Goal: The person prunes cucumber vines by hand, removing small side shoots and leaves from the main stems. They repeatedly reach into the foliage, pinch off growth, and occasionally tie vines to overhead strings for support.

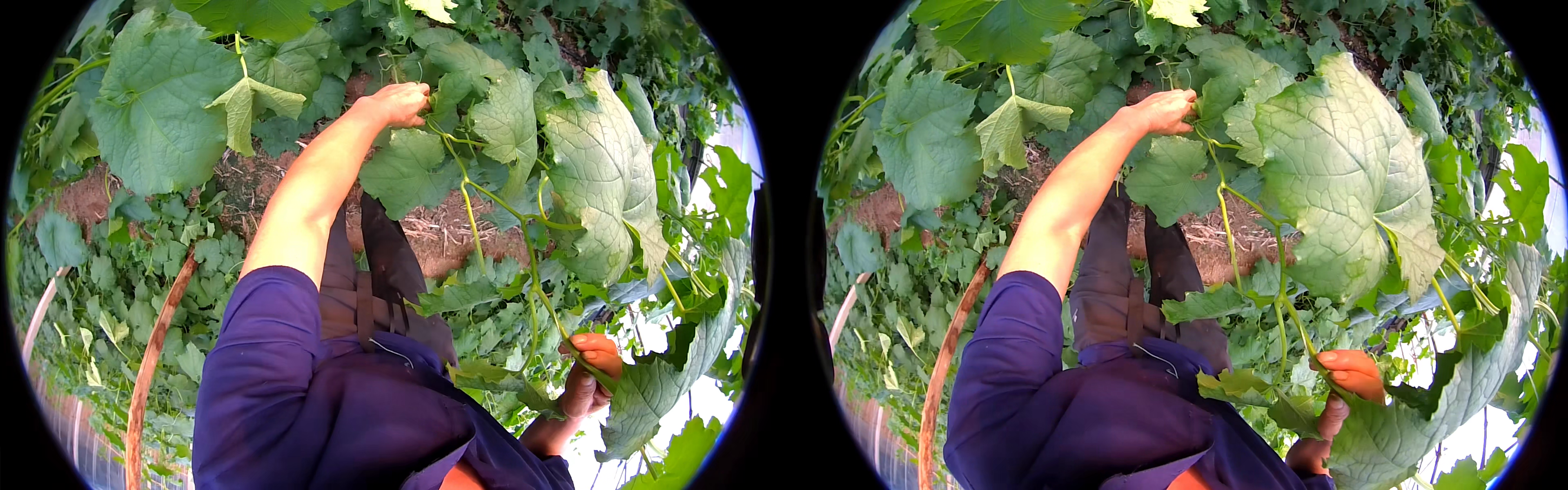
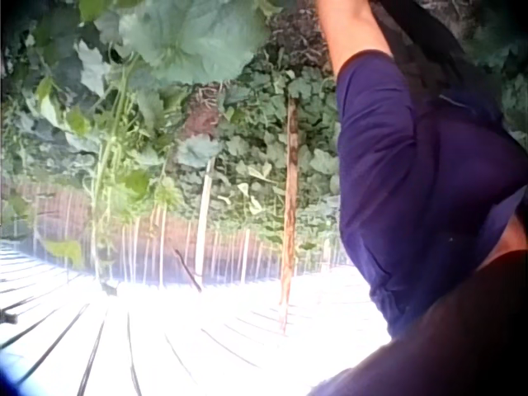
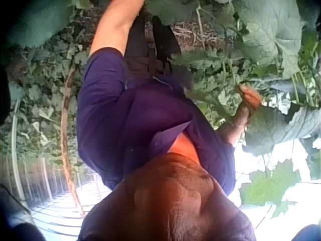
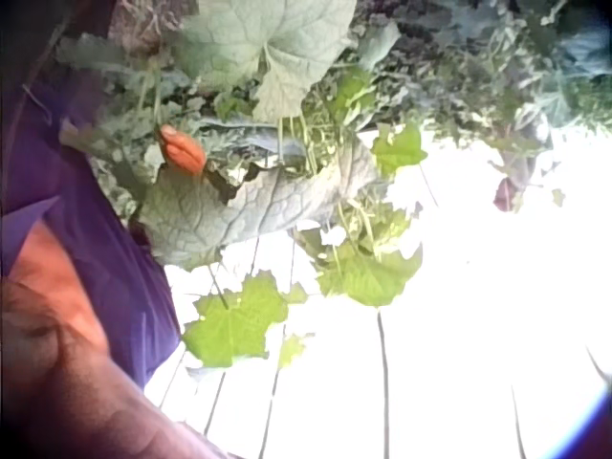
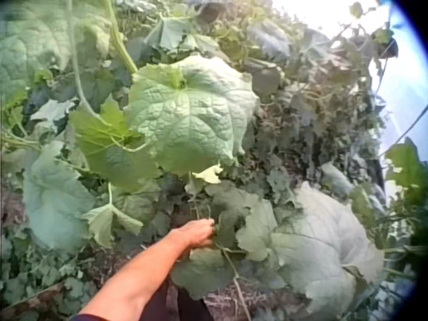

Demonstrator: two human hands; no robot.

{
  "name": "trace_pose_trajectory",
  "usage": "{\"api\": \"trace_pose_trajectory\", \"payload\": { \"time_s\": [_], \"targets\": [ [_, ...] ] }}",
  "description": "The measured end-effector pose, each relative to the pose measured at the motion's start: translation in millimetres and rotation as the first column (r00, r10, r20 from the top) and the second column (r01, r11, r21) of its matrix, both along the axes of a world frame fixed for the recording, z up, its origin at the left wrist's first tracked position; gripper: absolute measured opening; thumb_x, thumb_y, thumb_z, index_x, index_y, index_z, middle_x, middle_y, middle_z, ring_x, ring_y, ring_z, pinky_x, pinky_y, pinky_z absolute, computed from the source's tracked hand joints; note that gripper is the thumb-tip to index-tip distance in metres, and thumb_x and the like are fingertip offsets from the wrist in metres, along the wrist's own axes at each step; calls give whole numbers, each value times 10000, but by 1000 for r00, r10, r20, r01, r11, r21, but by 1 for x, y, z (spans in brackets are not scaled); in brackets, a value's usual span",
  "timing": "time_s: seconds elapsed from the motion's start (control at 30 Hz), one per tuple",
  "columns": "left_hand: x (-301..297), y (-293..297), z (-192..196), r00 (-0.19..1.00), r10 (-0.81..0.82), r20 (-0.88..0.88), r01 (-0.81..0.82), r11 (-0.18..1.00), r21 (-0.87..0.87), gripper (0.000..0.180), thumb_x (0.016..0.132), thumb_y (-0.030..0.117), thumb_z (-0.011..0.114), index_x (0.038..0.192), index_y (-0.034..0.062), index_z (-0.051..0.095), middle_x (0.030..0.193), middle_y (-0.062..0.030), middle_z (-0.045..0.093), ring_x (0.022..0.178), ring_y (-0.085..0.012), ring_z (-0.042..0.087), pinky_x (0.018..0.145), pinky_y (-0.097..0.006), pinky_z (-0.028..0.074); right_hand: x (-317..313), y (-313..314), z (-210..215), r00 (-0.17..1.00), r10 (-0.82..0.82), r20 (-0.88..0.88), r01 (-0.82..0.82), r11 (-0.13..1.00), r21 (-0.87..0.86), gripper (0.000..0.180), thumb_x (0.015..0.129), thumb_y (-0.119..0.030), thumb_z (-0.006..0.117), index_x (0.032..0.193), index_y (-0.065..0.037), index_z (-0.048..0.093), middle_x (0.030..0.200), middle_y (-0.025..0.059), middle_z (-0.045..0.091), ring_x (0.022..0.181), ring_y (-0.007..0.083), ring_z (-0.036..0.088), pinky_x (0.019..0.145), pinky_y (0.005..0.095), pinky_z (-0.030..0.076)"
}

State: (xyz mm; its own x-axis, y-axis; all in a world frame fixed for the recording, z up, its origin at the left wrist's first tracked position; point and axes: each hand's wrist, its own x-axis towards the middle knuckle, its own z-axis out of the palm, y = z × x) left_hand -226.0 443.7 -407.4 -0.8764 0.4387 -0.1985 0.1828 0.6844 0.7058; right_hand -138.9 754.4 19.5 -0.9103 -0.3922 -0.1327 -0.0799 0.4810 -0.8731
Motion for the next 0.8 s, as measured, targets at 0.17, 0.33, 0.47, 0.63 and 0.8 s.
{"api": "trace_pose_trajectory", "payload": {
  "time_s": [0.17, 0.33, 0.47, 0.63, 0.8],
  "targets": [
    [-8, 2, -10, 997, -59, -39, 61, 997, 44, 254, 832, 197, 660, 1055, 77, 639, 1032, -114, 571, 1026, -320, 571, 904, -424, 479, -5, -5, -1, 999, -15, -38, 16, 1000, 20, 283, 971, -286, 588, 1002, -7, 552, 967, 201, 615, 702, 257, 599, 588, 335, 523],
    [-14, -1, -18, 999, 27, -34, -26, 999, 45, 247, 812, 167, 632, 1028, 46, 620, 964, -156, 615, 949, -355, 614, 825, -457, 504, -6, -7, -3, 994, -85, -67, 87, 996, 33, 274, 981, -281, 572, 989, -8, 549, 975, 202, 612, 664, 248, 586, 580, 336, 520],
    [-30, -12, -8, 957, 222, 185, -235, 970, 54, 317, 778, 219, 642, 1034, 33, 645, 997, -187, 665, 954, -364, 637, 826, -451, 512, -8, 17, -5, 991, -110, -71, 111, 994, 4, 237, 991, -247, 558, 989, -10, 555, 974, 201, 607, 663, 234, 577, 570, 327, 513],
    [-23, -29, -26, 602, 649, 465, -775, 615, 146, 354, 762, 244, 682, 1043, 30, 681, 955, -144, 715, 897, -242, 689, 797, -365, 522, -11, 23, 2, 980, -187, -61, 182, 979, -89, 289, 978, -286, 578, 1005, -1, 535, 968, 224, 594, 650, 246, 599, 567, 324, 551],
    [10, -10, -54, 413, 710, 571, -910, 346, 227, 316, 812, 121, 654, 1098, -14, 655, 960, -110, 725, 850, -187, 692, 745, -314, 536, -10, 29, 6, 975, -221, -38, 212, 964, -161, 279, 978, -264, 570, 1029, 7, 529, 993, 234, 564, 685, 251, 597, 582, 325, 551]
  ]
}}
